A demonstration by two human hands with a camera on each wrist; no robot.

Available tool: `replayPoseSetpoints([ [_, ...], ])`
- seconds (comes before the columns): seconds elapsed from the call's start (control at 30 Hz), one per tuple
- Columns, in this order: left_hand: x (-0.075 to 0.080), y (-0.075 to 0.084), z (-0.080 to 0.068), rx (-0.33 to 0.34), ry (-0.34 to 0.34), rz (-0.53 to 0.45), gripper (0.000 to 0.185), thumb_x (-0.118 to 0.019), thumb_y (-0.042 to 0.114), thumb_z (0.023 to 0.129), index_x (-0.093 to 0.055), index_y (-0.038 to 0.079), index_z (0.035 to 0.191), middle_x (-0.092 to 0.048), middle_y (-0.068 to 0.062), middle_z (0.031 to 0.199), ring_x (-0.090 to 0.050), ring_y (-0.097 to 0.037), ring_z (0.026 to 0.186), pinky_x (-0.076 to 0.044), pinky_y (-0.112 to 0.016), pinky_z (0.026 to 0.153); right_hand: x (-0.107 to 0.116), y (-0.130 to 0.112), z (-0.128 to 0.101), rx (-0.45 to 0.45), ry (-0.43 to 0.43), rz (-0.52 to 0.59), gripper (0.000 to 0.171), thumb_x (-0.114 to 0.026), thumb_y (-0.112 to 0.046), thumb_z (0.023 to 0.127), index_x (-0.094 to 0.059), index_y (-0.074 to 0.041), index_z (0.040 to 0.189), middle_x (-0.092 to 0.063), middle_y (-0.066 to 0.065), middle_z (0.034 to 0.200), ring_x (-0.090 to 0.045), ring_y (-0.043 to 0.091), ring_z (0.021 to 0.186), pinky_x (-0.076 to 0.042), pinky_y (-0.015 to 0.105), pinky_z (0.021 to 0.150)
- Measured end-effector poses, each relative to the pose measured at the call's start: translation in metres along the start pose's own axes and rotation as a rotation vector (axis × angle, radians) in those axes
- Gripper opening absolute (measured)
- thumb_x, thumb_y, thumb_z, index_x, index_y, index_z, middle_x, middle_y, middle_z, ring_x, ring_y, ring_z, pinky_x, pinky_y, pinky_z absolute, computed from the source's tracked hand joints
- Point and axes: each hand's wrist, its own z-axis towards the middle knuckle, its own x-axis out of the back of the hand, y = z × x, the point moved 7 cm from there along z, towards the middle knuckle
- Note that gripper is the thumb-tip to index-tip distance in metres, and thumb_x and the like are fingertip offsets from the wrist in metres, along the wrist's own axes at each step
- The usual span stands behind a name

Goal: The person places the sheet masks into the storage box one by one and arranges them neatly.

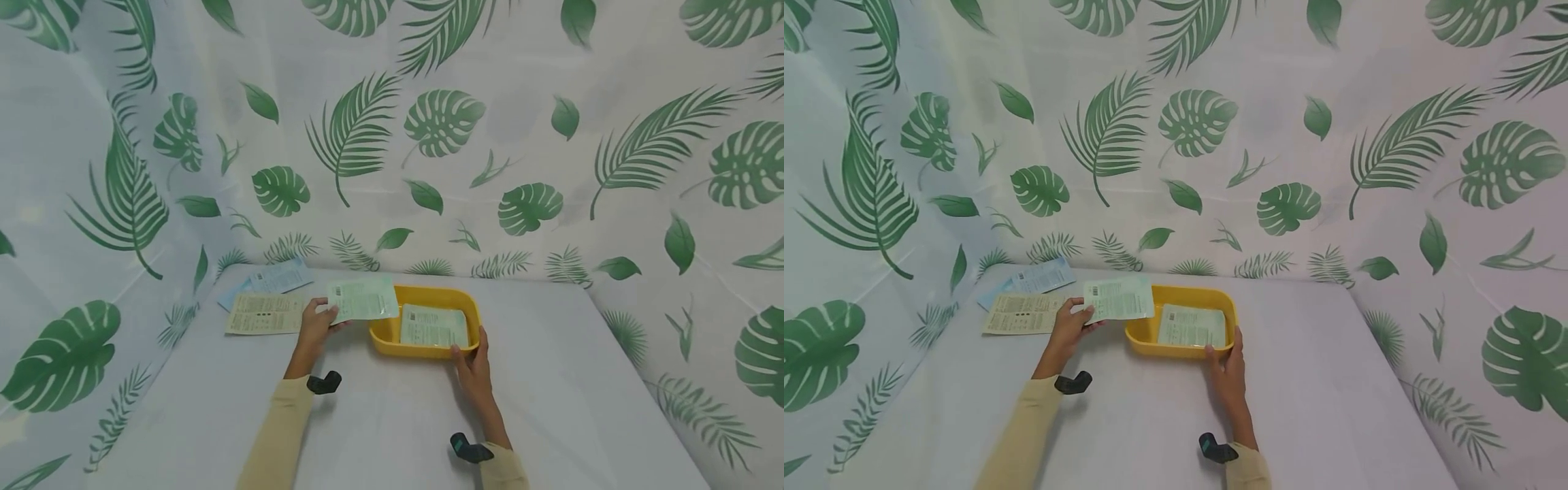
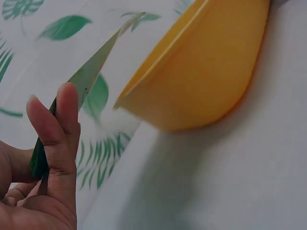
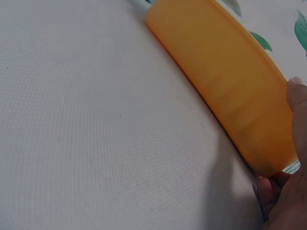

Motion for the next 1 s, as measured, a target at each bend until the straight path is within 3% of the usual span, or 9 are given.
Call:
replayPoseSetpoints([
  [0.17,-0.036,0.003,-0.001,0.012,-0.112,0.105,0.035,-0.051,0.004,0.1,-0.043,0.003,0.134,-0.067,-0.023,0.112,-0.072,-0.019,0.074,-0.058,-0.031,0.07,-0.001,-0.003,0.004,0.009,-0.006,-0.017,0.083,-0.057,-0.03,0.099,0.0,-0.014,0.157,-0.011,0.019,0.162,-0.013,0.037,0.151,-0.016,0.053,0.12],
  [0.4,-0.089,0.001,-0.005,0.034,-0.346,0.257,0.047,-0.047,-0.002,0.1,-0.035,0.001,0.145,-0.063,-0.028,0.115,-0.074,-0.029,0.081,-0.059,-0.029,0.068,-0.001,-0.004,0.008,0.011,-0.019,-0.006,0.082,-0.056,-0.028,0.1,0.001,-0.014,0.157,-0.009,0.017,0.163,-0.011,0.034,0.151,-0.015,0.051,0.121],
  [0.6,-0.104,-0.004,-0.009,0.062,-0.359,0.367,0.052,-0.049,-0.002,0.098,-0.035,0.002,0.148,-0.062,-0.023,0.121,-0.072,-0.026,0.087,-0.059,-0.029,0.07,-0.002,-0.006,0.008,0.033,-0.029,0.026,0.082,-0.056,-0.027,0.1,0.001,-0.012,0.157,-0.008,0.018,0.163,-0.011,0.034,0.151,-0.016,0.051,0.12],
  [0.8,-0.111,-0.006,-0.011,0.007,-0.369,0.484,0.044,-0.049,0.002,0.099,-0.043,0.001,0.143,-0.061,-0.022,0.123,-0.071,-0.025,0.092,-0.059,-0.026,0.07,-0.001,-0.004,0.007,0.01,-0.033,0.021,0.083,-0.055,-0.031,0.1,0.003,-0.015,0.157,-0.006,0.017,0.164,-0.01,0.033,0.152,-0.016,0.05,0.12],
  [0.9,-0.115,-0.008,-0.01,-0.015,-0.371,0.563,0.027,-0.05,0.007,0.1,-0.055,-0.002,0.125,-0.066,-0.017,0.108,-0.072,-0.019,0.08,-0.058,-0.023,0.066,0.0,-0.002,0.005,-0.003,-0.029,0.017,0.083,-0.055,-0.032,0.1,0.003,-0.016,0.157,-0.006,0.017,0.164,-0.011,0.033,0.152,-0.017,0.05,0.12],
  [1.0,-0.118,-0.01,-0.01,-0.038,-0.363,0.68,0.014,-0.053,0.011,0.099,-0.057,0.001,0.091,-0.063,-0.009,0.083,-0.07,-0.012,0.068,-0.053,-0.019,0.059,0.0,0.001,0.002,-0.013,-0.029,0.022,0.083,-0.055,-0.031,0.1,0.003,-0.016,0.157,-0.007,0.017,0.164,-0.011,0.033,0.151,-0.017,0.05,0.12],
])
